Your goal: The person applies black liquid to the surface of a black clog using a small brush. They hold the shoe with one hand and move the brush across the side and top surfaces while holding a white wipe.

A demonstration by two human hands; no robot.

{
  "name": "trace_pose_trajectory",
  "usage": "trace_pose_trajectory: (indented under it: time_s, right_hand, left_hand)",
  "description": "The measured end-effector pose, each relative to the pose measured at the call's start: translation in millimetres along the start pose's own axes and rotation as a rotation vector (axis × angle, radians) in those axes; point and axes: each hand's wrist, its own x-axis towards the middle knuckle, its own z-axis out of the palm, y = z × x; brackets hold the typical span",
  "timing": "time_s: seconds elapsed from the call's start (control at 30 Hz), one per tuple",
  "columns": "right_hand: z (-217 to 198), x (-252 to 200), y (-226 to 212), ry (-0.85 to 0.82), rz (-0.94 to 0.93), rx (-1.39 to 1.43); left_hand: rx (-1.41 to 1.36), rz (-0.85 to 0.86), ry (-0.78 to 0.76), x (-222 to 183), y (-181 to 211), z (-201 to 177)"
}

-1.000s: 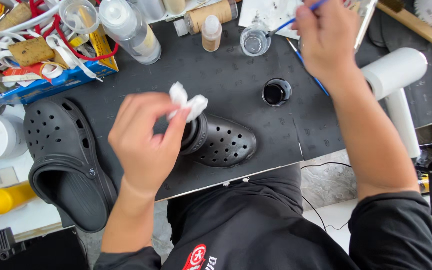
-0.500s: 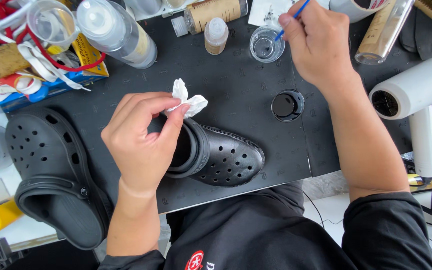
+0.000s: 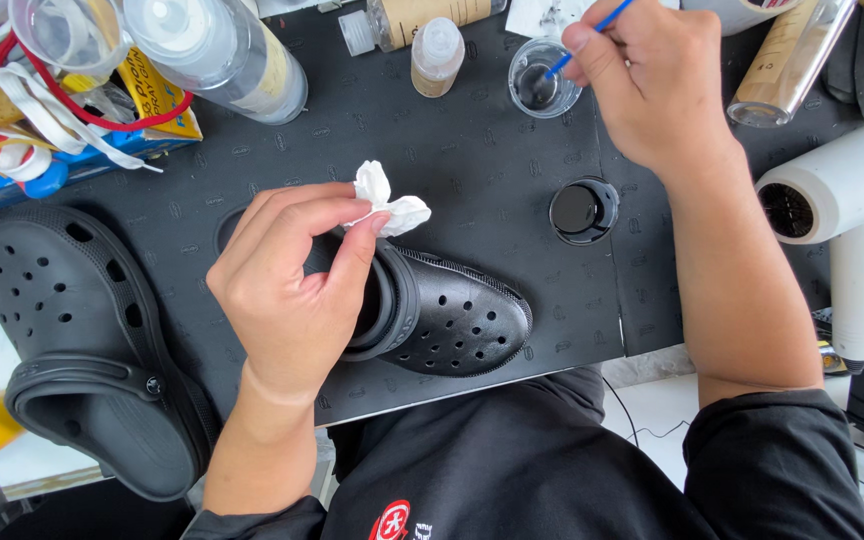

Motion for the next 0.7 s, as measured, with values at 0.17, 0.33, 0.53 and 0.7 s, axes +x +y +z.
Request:
trace_pose_trajectory:
  time_s: [0.17,0.33,0.53,0.7]
  right_hand:
    - [-3,1,-2,0.006,-0.047,-0.043]
    - [-2,-1,0,0.002,-0.040,-0.009]
    - [-3,1,-3,0.008,-0.051,-0.094]
    - [-4,3,-5,-0.010,-0.047,-0.072]
  left_hand:
    - [-0.020,-0.010,0.012,-2,0,1]
    - [-0.055,-0.057,0.039,-6,-2,5]
    - [-0.184,-0.135,0.088,-15,-9,13]
    - [-0.212,-0.135,0.092,-18,-11,15]
